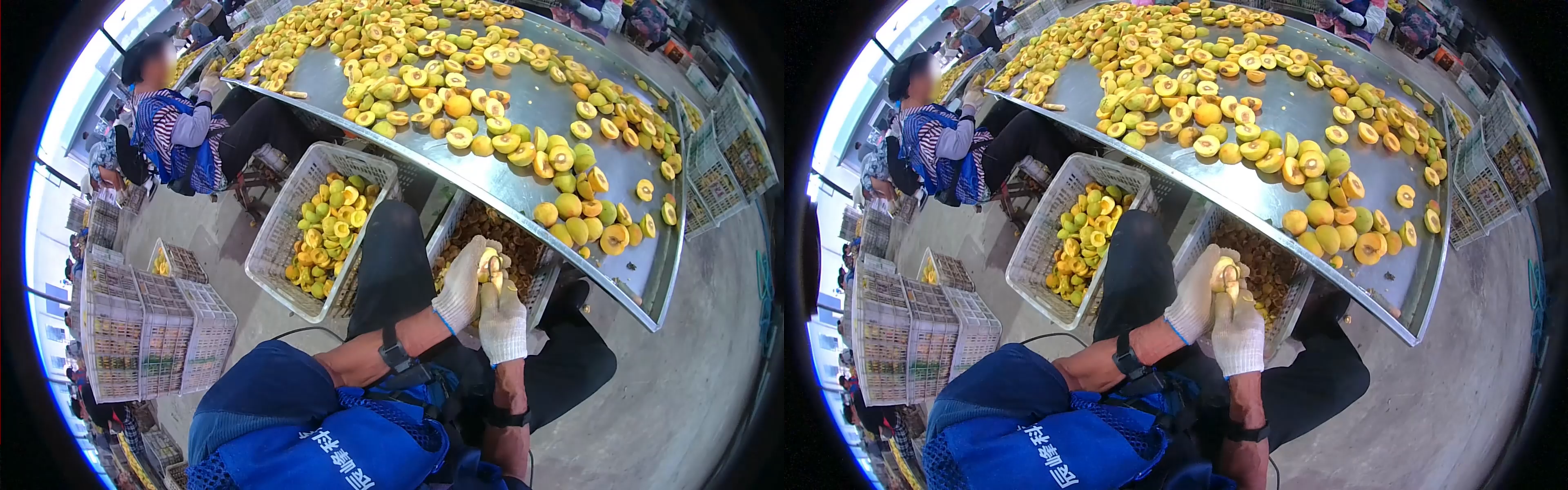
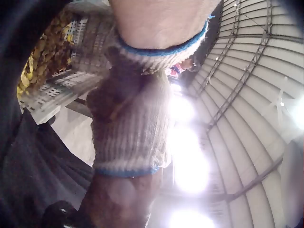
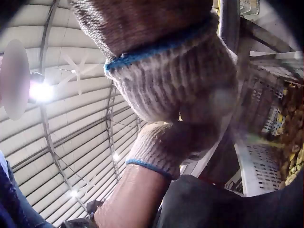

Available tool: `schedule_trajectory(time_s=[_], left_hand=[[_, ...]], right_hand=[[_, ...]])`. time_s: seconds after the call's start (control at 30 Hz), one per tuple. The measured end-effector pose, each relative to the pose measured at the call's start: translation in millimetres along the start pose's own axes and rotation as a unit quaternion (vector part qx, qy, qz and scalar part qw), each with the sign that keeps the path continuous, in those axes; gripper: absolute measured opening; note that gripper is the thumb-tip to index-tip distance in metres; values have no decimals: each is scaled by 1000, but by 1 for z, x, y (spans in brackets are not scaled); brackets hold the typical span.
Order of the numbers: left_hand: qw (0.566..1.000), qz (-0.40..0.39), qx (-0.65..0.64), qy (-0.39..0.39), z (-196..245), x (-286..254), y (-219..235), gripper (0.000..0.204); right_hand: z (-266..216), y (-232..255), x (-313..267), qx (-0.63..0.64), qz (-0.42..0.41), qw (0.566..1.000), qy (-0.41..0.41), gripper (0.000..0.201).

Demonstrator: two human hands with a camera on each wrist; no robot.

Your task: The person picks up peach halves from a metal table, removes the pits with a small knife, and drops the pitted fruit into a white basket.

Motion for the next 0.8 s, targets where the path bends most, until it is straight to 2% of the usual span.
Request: schedule_trajectory(time_s=[0.2,0.3,0.37,0.4,0.47,0.7,0.77,0.8], left_hand=[[999,43,27,12,5,-4,-4,36],[997,54,59,2,9,-5,-3,34],[995,73,61,21,10,-7,-5,33],[995,73,61,20,11,-5,-6,33],[991,93,86,44,11,-3,-3,31],[987,54,151,-2,21,-6,-9,30],[986,26,160,33,20,-5,-17,31],[986,27,160,33,22,-4,-16,31]], right_hand=[[-5,-2,-3,34,14,999,37,34],[-4,-2,-5,-8,13,1000,-11,37],[-10,-2,-6,-6,22,998,55,39],[-9,-1,-7,-6,21,998,55,39],[5,-9,-4,35,-44,998,-6,39],[4,-10,-5,44,-26,998,36,36],[4,-13,-9,122,-79,989,-27,31],[3,-13,-9,123,-80,989,-27,31]])
Point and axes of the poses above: each hand's wrist, its own x-axis towards the middle knuckle, its own y-axis out of the back of the hand, z = x × y, the point moved 9 cm from there along x, towards the middle knuckle, and after that the axes turned 14 degrees about -z, right-handed, at the moved point
